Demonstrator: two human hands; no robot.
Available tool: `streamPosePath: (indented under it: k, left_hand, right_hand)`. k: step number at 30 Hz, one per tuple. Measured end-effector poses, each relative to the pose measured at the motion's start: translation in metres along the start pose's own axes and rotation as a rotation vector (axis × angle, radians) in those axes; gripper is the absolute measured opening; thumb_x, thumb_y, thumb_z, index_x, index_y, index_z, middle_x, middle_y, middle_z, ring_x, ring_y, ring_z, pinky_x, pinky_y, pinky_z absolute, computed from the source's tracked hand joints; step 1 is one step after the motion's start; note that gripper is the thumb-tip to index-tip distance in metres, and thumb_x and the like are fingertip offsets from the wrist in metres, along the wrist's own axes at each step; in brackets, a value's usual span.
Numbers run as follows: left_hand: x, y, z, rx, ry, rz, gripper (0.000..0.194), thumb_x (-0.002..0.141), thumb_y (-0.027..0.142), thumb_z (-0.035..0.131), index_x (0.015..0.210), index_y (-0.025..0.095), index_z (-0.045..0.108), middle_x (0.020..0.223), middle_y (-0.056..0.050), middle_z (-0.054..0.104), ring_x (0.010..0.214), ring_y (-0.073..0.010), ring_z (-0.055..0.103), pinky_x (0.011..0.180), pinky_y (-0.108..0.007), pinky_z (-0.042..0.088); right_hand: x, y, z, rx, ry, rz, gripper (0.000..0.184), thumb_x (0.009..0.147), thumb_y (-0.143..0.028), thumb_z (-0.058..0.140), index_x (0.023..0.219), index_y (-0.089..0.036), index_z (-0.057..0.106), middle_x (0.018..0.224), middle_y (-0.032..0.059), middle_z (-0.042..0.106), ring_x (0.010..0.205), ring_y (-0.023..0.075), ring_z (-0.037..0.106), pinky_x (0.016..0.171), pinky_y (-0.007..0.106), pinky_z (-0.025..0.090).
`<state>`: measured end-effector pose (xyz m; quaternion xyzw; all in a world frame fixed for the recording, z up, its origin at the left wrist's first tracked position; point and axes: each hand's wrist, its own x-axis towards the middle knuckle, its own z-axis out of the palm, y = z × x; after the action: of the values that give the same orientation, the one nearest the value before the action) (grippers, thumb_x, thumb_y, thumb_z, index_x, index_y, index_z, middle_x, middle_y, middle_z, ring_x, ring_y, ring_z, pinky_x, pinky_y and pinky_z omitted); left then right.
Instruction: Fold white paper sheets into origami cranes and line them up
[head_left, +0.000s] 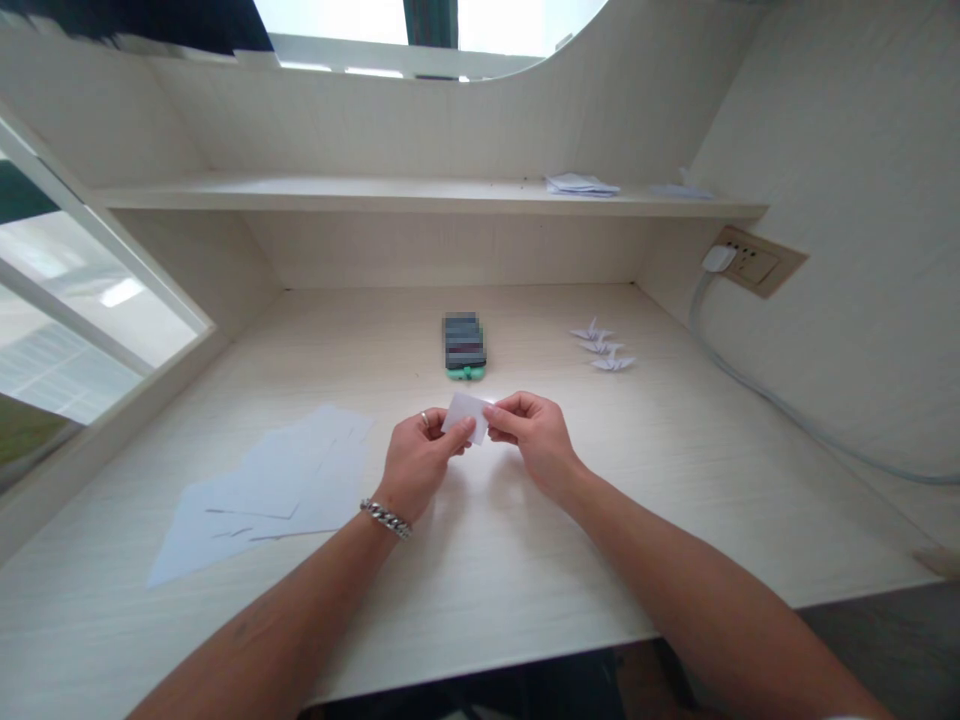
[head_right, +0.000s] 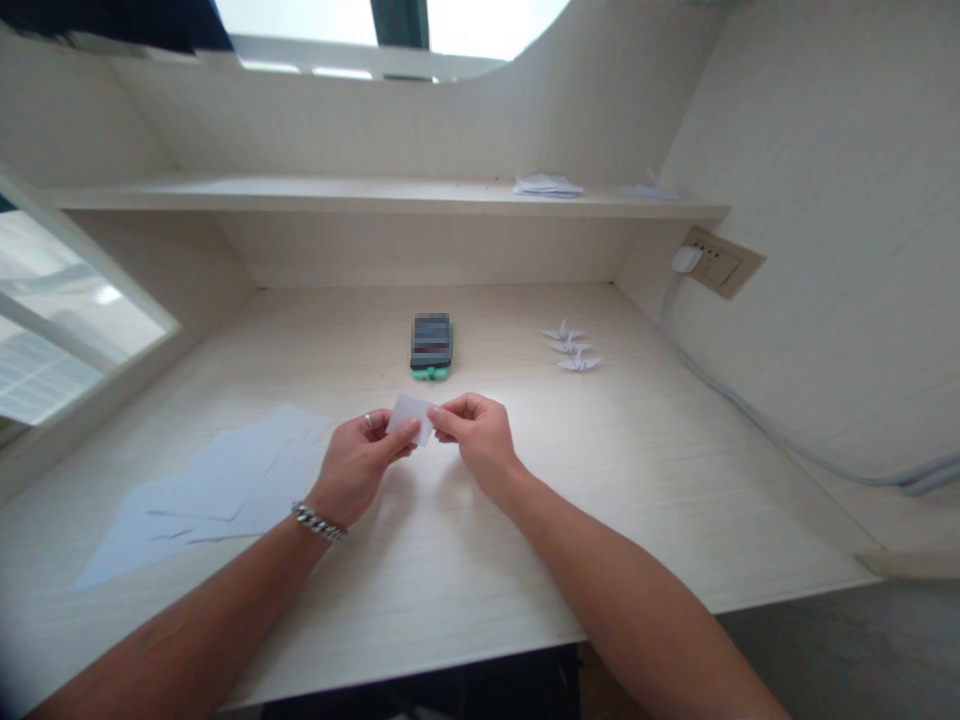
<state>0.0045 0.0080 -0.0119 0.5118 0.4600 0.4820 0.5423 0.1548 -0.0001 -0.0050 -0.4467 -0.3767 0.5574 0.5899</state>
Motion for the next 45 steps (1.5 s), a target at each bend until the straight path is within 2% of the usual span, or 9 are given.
streamPosePath:
  k: [7, 15, 18, 22, 28, 31, 34, 40, 45]
  left_hand:
    - [-0.001, 0.002, 0.002, 0.019, 0.017, -0.009, 0.031, 0.064, 0.039, 0.079, 0.072, 0.011, 0.068, 0.064, -0.004, 0.066, 0.059, -0.0125, 0.057, 0.059, -0.025, 0.046]
    - [-0.001, 0.007, -0.002, 0.041, -0.034, -0.025, 0.032, 0.063, 0.040, 0.079, 0.074, 0.012, 0.069, 0.069, -0.005, 0.069, 0.063, -0.0149, 0.061, 0.059, -0.025, 0.048]
    - [0.001, 0.007, -0.004, 0.013, -0.004, -0.006, 0.031, 0.064, 0.041, 0.079, 0.074, 0.012, 0.070, 0.069, -0.006, 0.069, 0.062, -0.0153, 0.061, 0.059, -0.026, 0.048]
    - [0.003, 0.004, -0.005, -0.015, 0.036, -0.003, 0.032, 0.061, 0.040, 0.082, 0.071, 0.013, 0.069, 0.068, -0.005, 0.069, 0.061, -0.0149, 0.061, 0.060, -0.027, 0.049]
    - [0.002, 0.005, -0.003, 0.048, 0.033, -0.020, 0.035, 0.065, 0.046, 0.078, 0.070, 0.012, 0.069, 0.063, -0.003, 0.066, 0.058, -0.0130, 0.058, 0.053, -0.024, 0.046]
    - [0.002, 0.007, -0.004, 0.026, 0.083, -0.001, 0.036, 0.063, 0.046, 0.079, 0.071, 0.013, 0.069, 0.064, -0.002, 0.066, 0.059, -0.0132, 0.059, 0.056, -0.025, 0.049]
    - [0.001, 0.008, -0.004, -0.012, 0.120, -0.003, 0.036, 0.063, 0.046, 0.079, 0.074, 0.013, 0.069, 0.066, -0.002, 0.067, 0.061, -0.0131, 0.060, 0.059, -0.026, 0.052]
    - [-0.001, 0.011, -0.002, 0.070, -0.054, -0.011, 0.031, 0.060, 0.036, 0.082, 0.075, 0.012, 0.069, 0.063, -0.004, 0.068, 0.058, -0.0137, 0.061, 0.058, -0.025, 0.049]
    - [-0.001, 0.013, -0.003, 0.122, -0.020, 0.027, 0.029, 0.063, 0.035, 0.079, 0.076, 0.011, 0.068, 0.061, -0.004, 0.067, 0.053, -0.0127, 0.057, 0.052, -0.024, 0.044]
  right_hand:
    - [0.000, 0.000, -0.001, -0.029, -0.003, -0.022, 0.030, 0.059, -0.040, 0.081, 0.066, -0.015, 0.064, 0.058, -0.0007, 0.061, 0.055, 0.0109, 0.055, 0.058, 0.026, 0.049]
    - [0.003, 0.004, -0.006, -0.208, -0.135, -0.028, 0.038, 0.060, -0.048, 0.079, 0.067, -0.015, 0.063, 0.055, -0.0010, 0.059, 0.052, 0.0108, 0.054, 0.056, 0.026, 0.047]
    - [0.003, 0.004, -0.006, -0.257, -0.169, -0.026, 0.036, 0.061, -0.047, 0.078, 0.065, -0.015, 0.062, 0.054, -0.0002, 0.060, 0.051, 0.0109, 0.053, 0.053, 0.026, 0.045]
    - [0.003, 0.005, -0.005, -0.247, -0.129, -0.015, 0.032, 0.065, -0.045, 0.075, 0.069, -0.015, 0.063, 0.056, -0.0002, 0.060, 0.052, 0.0116, 0.054, 0.054, 0.027, 0.046]
    - [0.003, 0.004, -0.006, -0.315, -0.087, -0.120, 0.029, 0.069, -0.043, 0.072, 0.069, -0.015, 0.063, 0.057, 0.0000, 0.059, 0.053, 0.0120, 0.054, 0.053, 0.026, 0.044]
    - [0.002, 0.005, -0.004, -0.260, -0.168, -0.038, 0.033, 0.066, -0.046, 0.074, 0.073, -0.016, 0.063, 0.064, 0.0002, 0.062, 0.057, 0.0126, 0.057, 0.055, 0.026, 0.047]
    - [0.001, 0.006, -0.003, -0.287, -0.238, 0.006, 0.033, 0.067, -0.046, 0.074, 0.067, -0.016, 0.060, 0.062, 0.0005, 0.062, 0.056, 0.0121, 0.056, 0.055, 0.026, 0.046]
    - [0.003, 0.007, -0.007, -0.344, -0.167, -0.077, 0.028, 0.072, -0.042, 0.070, 0.068, -0.016, 0.061, 0.058, 0.0005, 0.060, 0.053, 0.0116, 0.053, 0.053, 0.025, 0.043]
    - [0.002, 0.009, -0.006, -0.340, -0.213, -0.068, 0.028, 0.071, -0.042, 0.071, 0.071, -0.015, 0.062, 0.063, 0.0018, 0.062, 0.057, 0.0125, 0.056, 0.056, 0.026, 0.045]
